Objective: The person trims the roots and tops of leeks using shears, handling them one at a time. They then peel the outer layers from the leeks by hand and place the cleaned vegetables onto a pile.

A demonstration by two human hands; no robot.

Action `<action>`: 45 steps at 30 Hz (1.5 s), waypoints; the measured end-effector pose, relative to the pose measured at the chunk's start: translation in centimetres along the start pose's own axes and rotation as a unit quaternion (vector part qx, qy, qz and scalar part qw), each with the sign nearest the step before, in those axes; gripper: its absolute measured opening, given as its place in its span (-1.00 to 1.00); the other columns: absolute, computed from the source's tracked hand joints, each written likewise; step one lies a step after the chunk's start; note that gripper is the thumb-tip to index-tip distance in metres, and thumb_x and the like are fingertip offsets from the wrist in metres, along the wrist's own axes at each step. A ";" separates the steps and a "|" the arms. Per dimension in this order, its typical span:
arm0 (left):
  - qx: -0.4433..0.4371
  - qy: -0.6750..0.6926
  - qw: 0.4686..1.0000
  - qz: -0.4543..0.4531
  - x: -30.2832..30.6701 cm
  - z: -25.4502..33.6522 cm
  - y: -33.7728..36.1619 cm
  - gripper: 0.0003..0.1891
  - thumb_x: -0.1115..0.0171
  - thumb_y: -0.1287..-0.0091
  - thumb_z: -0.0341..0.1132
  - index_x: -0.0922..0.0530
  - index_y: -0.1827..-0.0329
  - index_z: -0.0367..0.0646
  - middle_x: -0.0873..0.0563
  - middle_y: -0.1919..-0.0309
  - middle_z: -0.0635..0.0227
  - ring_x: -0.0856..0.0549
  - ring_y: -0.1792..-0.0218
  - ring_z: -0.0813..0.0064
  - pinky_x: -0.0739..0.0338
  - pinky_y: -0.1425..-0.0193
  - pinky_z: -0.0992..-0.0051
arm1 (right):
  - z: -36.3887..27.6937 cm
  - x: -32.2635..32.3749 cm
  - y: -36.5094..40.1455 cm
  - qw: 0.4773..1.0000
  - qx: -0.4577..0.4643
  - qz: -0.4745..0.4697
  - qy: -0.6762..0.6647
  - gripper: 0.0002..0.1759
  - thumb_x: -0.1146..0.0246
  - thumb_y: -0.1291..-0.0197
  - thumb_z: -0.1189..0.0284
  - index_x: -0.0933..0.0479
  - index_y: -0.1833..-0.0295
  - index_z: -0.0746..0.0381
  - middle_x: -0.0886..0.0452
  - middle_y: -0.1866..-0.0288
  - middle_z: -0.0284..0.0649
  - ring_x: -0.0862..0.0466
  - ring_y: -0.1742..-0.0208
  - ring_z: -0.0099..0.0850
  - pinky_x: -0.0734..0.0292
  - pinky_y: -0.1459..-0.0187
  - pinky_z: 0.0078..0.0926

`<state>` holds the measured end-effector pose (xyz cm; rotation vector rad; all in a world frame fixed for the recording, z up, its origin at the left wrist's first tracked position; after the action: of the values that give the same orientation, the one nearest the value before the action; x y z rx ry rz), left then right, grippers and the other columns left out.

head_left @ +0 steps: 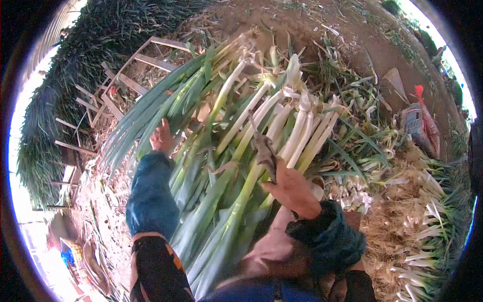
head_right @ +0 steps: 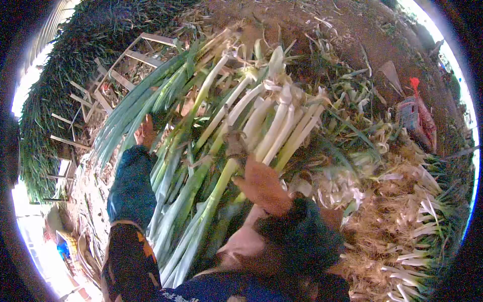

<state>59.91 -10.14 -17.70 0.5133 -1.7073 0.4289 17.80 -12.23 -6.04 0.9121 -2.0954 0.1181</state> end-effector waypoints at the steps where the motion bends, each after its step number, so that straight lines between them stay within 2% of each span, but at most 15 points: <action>1: -0.032 -0.009 0.999 -0.001 0.5 0.8 0.5 -0.33 -0.10 -0.18 -0.07 -0.16 -0.32 -0.15 -0.59 0.10 0.00 -0.60 0.12 0.03 -0.49 0.17 0.11 | -0.6 0.0 0.0 1.000 -0.006 -0.005 -0.002 -0.34 -0.26 -0.04 0.27 -0.17 -0.07 0.52 -0.47 0.39 0.23 -0.51 0.27 0.14 -0.38 0.28 -0.08; 10: -0.185 0.251 0.937 -0.155 14.1 8.4 17.9 -0.56 -0.26 0.00 -0.28 -0.35 0.10 -0.29 -0.61 0.35 -0.07 -0.63 0.29 -0.04 -0.49 0.22 0.13 | -3.8 -1.6 3.1 0.989 0.142 0.043 0.030 -0.22 -0.24 -0.06 0.26 -0.07 -0.20 0.60 -0.48 0.36 0.22 -0.54 0.28 0.06 -0.43 0.26 -0.15; 13: -0.168 0.168 0.929 -0.283 13.3 10.3 23.6 -0.37 -0.23 -0.01 -0.27 -0.22 -0.13 -0.36 -0.59 0.32 -0.06 -0.61 0.24 -0.05 -0.49 0.20 0.12 | -6.0 -0.9 6.0 0.950 0.258 0.133 0.111 -0.19 -0.26 -0.02 0.27 -0.06 -0.20 0.61 -0.51 0.36 0.19 -0.56 0.30 0.05 -0.46 0.28 -0.15; 16: -0.229 0.156 0.908 -0.314 14.5 12.7 27.1 -0.25 -0.23 -0.06 -0.19 -0.08 -0.11 -0.62 -0.58 0.35 -0.12 -0.61 0.29 -0.07 -0.48 0.23 0.11 | -2.7 -2.1 3.8 0.997 -0.012 -0.054 0.057 -0.27 -0.29 0.01 0.27 -0.16 -0.10 0.57 -0.54 0.37 0.15 -0.57 0.32 0.08 -0.48 0.27 -0.12; 19: -0.367 0.277 0.873 -0.163 15.7 13.8 27.4 -0.37 -0.16 -0.17 -0.12 -0.23 -0.11 -0.48 -0.57 0.50 -0.01 -0.60 0.44 -0.11 -0.50 0.37 0.16 | 0.2 -2.3 2.2 0.998 -0.021 -0.008 0.062 -0.40 -0.29 0.02 0.27 -0.22 0.03 0.48 -0.54 0.39 0.13 -0.57 0.32 0.11 -0.48 0.26 -0.09; 22: -0.463 0.146 0.847 -0.217 15.3 15.7 24.9 -0.47 -0.15 -0.19 -0.08 -0.37 0.01 -0.42 -0.54 0.52 0.09 -0.61 0.47 0.06 -0.50 0.42 0.26 | -0.4 -2.5 2.1 1.000 0.010 -0.015 0.019 -0.46 -0.28 0.01 0.28 -0.22 0.08 0.40 -0.52 0.38 0.16 -0.55 0.26 0.12 -0.46 0.25 -0.07; 25: -0.322 0.102 0.732 -0.591 16.2 16.9 20.9 -0.58 -0.18 -0.21 -0.07 -0.50 0.13 -0.32 -0.59 0.39 0.13 -0.61 0.39 0.25 -0.50 0.29 0.35 | -0.4 -3.4 1.5 0.999 0.039 -0.020 0.003 -0.49 -0.28 0.01 0.28 -0.24 0.07 0.37 -0.51 0.37 0.16 -0.54 0.22 0.11 -0.45 0.23 -0.08; 28: -0.485 0.413 0.669 -0.383 17.4 15.7 17.7 -0.58 -0.16 -0.20 0.00 -0.54 0.23 -0.26 -0.58 0.50 0.25 -0.58 0.50 0.43 -0.48 0.41 0.46 | 1.1 -4.2 0.4 0.997 0.077 -0.016 0.026 -0.52 -0.26 0.00 0.27 -0.26 0.09 0.35 -0.50 0.38 0.15 -0.52 0.22 0.11 -0.42 0.21 -0.07; 31: -0.202 0.429 0.788 -0.392 12.6 15.2 10.1 -0.61 -0.16 -0.18 0.03 -0.58 0.33 -0.18 -0.57 0.63 0.32 -0.59 0.61 0.57 -0.46 0.55 0.54 | 0.6 -2.3 0.3 0.999 0.037 -0.029 -0.023 -0.52 -0.24 -0.01 0.25 -0.27 0.11 0.36 -0.48 0.40 0.13 -0.50 0.25 0.13 -0.38 0.21 -0.06; 33: -0.114 0.478 0.868 -0.074 8.0 13.7 4.4 -0.55 -0.20 -0.10 0.06 -0.58 0.33 -0.23 -0.62 0.52 0.19 -0.66 0.41 0.42 -0.51 0.34 0.43 | 0.2 -1.5 0.6 0.998 0.003 -0.040 -0.049 -0.52 -0.23 -0.02 0.24 -0.26 0.12 0.37 -0.48 0.40 0.13 -0.49 0.26 0.13 -0.37 0.22 -0.07; 35: -0.072 0.386 0.920 0.022 3.5 13.4 1.9 -0.55 -0.22 -0.06 0.04 -0.58 0.32 -0.25 -0.63 0.48 0.14 -0.65 0.35 0.33 -0.51 0.29 0.39 | 0.3 -1.3 0.4 0.998 -0.010 -0.042 -0.043 -0.52 -0.22 -0.02 0.24 -0.26 0.13 0.37 -0.48 0.40 0.13 -0.49 0.26 0.13 -0.36 0.24 -0.08; 38: -0.055 0.283 0.957 0.040 4.2 14.5 2.5 -0.54 -0.27 0.01 0.02 -0.59 0.32 -0.27 -0.64 0.43 0.06 -0.64 0.27 0.18 -0.50 0.24 0.32 | 0.7 -2.0 0.2 0.997 0.047 0.015 -0.057 -0.53 -0.21 -0.03 0.25 -0.26 0.13 0.39 -0.48 0.41 0.13 -0.49 0.26 0.13 -0.36 0.26 -0.07; 41: -0.162 0.340 0.914 -0.154 5.7 14.8 2.5 -0.49 -0.34 0.10 0.03 -0.59 0.30 -0.29 -0.64 0.39 0.05 -0.64 0.27 0.18 -0.48 0.22 0.28 | -1.3 -1.7 0.1 0.999 -0.015 -0.035 -0.032 -0.51 -0.22 -0.02 0.25 -0.26 0.11 0.41 -0.50 0.39 0.14 -0.51 0.24 0.11 -0.39 0.25 -0.07; 42: -0.075 0.390 0.896 -0.199 5.1 14.3 2.6 -0.45 -0.41 0.19 0.00 -0.59 0.28 -0.30 -0.65 0.37 0.06 -0.65 0.26 0.17 -0.47 0.20 0.28 | -1.6 -1.9 0.0 0.999 -0.014 -0.042 -0.020 -0.50 -0.22 -0.01 0.25 -0.25 0.10 0.42 -0.51 0.38 0.15 -0.52 0.23 0.11 -0.40 0.24 -0.07; 45: -0.104 0.356 0.915 -0.158 6.2 13.9 5.2 -0.47 -0.43 0.23 -0.06 -0.58 0.28 -0.31 -0.65 0.38 0.08 -0.65 0.28 0.23 -0.47 0.21 0.32 | -2.4 -2.7 0.3 0.999 0.028 -0.041 -0.017 -0.47 -0.23 0.00 0.26 -0.24 0.08 0.43 -0.53 0.35 0.16 -0.55 0.21 0.10 -0.43 0.20 -0.08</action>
<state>44.72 -14.02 -14.24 0.3993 -0.9275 0.1590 20.24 -9.59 -6.33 1.0389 -2.0927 0.1205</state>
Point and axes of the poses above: each hand's wrist, its own y-axis away from the middle knuckle, its own x-axis out of the back of the hand, z = x × y, the point moved 6 cm from there along -y, towards the middle knuckle
